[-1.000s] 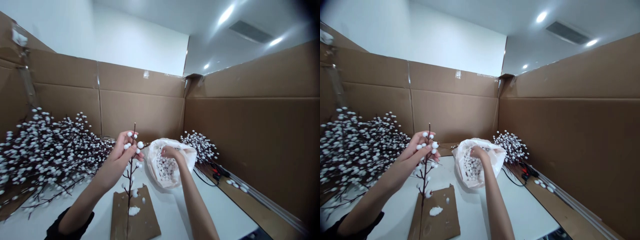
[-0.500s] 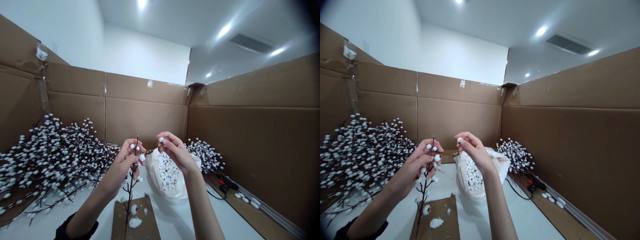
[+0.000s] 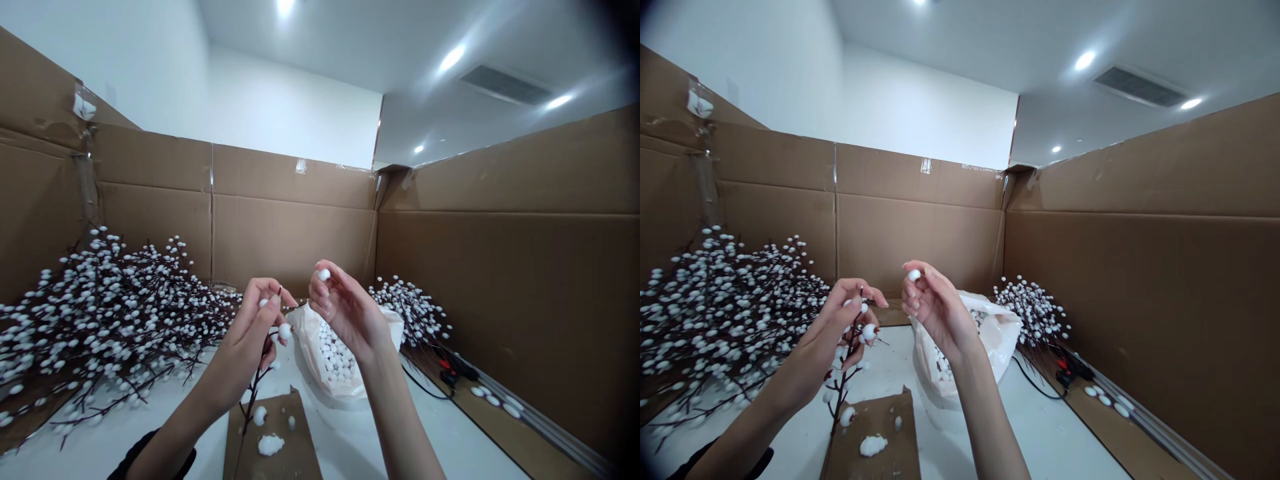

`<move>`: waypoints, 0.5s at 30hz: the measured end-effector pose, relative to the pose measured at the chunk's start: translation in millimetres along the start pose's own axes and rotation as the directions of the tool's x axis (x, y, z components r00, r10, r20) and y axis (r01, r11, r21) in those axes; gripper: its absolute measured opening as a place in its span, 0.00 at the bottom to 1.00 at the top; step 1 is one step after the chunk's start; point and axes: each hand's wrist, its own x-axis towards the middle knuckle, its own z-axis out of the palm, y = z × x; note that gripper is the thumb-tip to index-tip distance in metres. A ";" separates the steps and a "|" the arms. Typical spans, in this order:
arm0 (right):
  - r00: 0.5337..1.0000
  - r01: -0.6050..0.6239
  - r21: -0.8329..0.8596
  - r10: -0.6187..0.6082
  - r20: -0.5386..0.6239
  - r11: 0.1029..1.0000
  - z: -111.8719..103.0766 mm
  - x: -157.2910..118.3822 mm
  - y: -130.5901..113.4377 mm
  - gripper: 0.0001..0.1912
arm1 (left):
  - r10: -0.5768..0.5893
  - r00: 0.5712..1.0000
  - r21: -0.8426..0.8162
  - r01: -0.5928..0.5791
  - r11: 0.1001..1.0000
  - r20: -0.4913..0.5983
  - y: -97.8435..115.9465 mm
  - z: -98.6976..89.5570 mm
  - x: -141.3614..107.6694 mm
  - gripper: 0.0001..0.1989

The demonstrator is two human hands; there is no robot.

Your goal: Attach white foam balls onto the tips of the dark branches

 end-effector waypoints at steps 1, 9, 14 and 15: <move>1.000 -0.010 0.015 0.010 0.012 1.000 0.5 0.0 0.9 0.07 | 0.011 1.000 0.007 -0.011 1.000 -0.003 0.3 0.4 -0.7 0.11; 0.999 0.042 0.021 -0.042 -0.013 0.999 5.7 0.9 10.3 0.07 | 0.059 0.998 0.005 -0.060 0.998 0.019 3.1 2.3 -1.7 0.10; 0.995 0.084 0.034 -0.083 -0.047 0.996 9.3 -0.1 13.7 0.07 | 0.027 1.000 -0.019 -0.026 0.999 0.015 6.0 1.4 -2.7 0.09; 0.995 0.087 0.038 -0.085 -0.055 0.995 10.3 -0.2 14.2 0.08 | 0.027 1.000 -0.024 -0.027 0.999 0.011 6.3 1.4 -2.8 0.09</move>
